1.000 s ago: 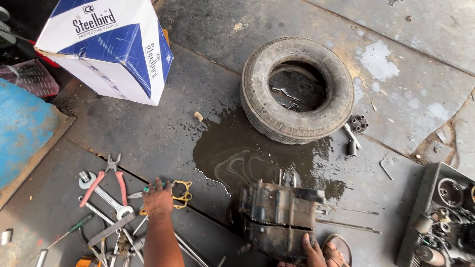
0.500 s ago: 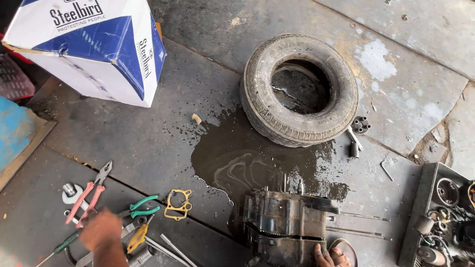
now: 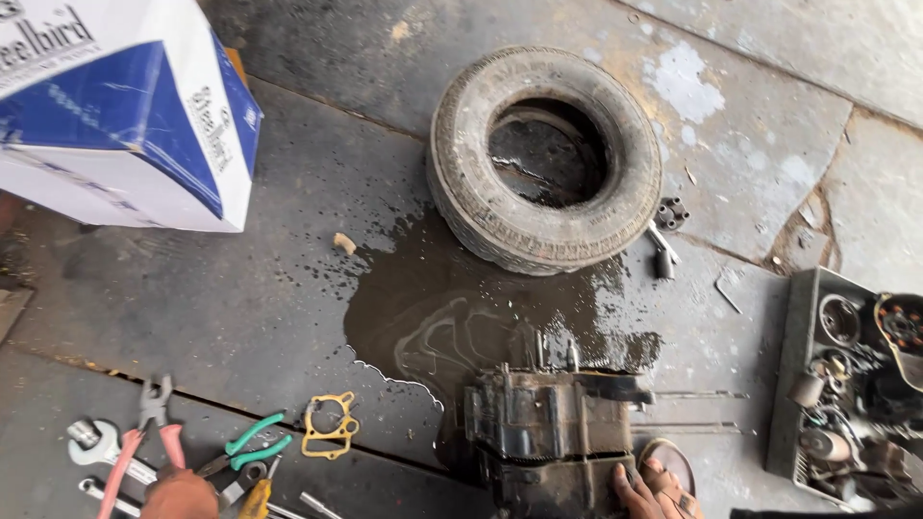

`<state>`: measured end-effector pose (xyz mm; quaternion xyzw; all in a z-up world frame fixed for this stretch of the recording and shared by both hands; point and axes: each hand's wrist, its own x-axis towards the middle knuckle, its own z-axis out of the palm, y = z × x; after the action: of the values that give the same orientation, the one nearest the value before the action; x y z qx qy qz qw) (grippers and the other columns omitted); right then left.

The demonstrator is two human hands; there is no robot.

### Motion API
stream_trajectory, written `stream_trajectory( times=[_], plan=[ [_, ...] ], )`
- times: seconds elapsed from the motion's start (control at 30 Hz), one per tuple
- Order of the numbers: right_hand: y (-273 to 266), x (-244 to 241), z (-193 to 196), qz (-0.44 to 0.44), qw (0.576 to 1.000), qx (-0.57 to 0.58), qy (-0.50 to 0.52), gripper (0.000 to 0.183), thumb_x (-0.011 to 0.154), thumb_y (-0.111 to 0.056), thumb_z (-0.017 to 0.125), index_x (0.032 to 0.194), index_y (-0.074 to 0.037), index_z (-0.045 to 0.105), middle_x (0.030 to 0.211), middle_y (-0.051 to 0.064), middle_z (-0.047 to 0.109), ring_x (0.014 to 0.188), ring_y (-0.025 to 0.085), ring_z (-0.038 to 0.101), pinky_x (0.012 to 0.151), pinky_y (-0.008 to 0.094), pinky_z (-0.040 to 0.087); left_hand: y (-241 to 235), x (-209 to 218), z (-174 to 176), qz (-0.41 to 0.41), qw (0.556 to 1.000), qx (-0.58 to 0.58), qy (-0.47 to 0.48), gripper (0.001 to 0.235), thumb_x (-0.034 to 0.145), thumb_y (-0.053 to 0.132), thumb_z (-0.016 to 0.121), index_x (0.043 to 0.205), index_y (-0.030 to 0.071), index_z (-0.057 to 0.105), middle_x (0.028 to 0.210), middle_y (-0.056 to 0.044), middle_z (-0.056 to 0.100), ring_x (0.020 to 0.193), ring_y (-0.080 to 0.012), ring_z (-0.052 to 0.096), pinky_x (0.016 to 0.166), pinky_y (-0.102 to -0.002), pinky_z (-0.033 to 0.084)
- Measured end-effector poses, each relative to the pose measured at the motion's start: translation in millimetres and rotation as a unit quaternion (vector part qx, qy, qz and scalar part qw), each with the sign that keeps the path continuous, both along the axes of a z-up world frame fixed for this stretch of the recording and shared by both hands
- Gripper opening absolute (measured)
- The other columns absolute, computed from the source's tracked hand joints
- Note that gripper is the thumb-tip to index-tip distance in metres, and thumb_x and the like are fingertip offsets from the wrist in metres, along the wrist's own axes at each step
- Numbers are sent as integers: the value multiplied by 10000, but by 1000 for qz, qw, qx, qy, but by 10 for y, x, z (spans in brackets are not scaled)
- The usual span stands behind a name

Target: The person sits on the ground with a motorcycle engine crankcase between their legs and uses a T-handle wrench to loosen and remove fasteners from the crankcase. They reposition the casing, pry and lift off the crankcase cover, set the cover aside, and handle small parts and fasteners from the engine assembly.

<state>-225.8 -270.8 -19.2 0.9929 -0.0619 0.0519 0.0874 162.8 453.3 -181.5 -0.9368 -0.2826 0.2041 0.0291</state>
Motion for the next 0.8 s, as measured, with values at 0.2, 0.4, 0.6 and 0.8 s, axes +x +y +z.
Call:
stream_trajectory(
  times=[0.2,0.4,0.6,0.8],
  plan=[
    [-111,323,272,-76,980,114,148,458,911,-259,554,1366,-235,608,1422,8,622,1329,256,544,1134,401,370,139,-689,538,-175,984,36,-15,420,906,402,699,1170,80,642,1218,-149,631,1179,-313,633,1007,-458,540],
    [93,790,388,-519,563,626,148,654,1031,-487,490,1545,-84,447,1511,143,597,1385,217,537,1155,324,375,-1052,-3,2233,-328,940,86,-29,367,750,396,758,1015,149,700,1087,-59,673,1092,-248,654,936,-390,556],
    [226,941,682,-559,475,671,113,721,989,-520,497,1569,-100,409,1490,159,574,1339,286,560,1115,413,445,-2848,19,2124,-418,906,-64,11,474,901,376,658,1318,159,597,1510,-128,464,1395,-330,457,1135,-476,428],
    [153,875,638,-538,597,568,175,732,981,-564,508,1568,-128,470,1509,132,564,1376,233,510,1150,366,380,-2992,-323,1591,-358,929,-85,-23,291,958,129,578,1242,82,620,1474,-130,467,1395,-350,467,947,-394,584]
  ],
)
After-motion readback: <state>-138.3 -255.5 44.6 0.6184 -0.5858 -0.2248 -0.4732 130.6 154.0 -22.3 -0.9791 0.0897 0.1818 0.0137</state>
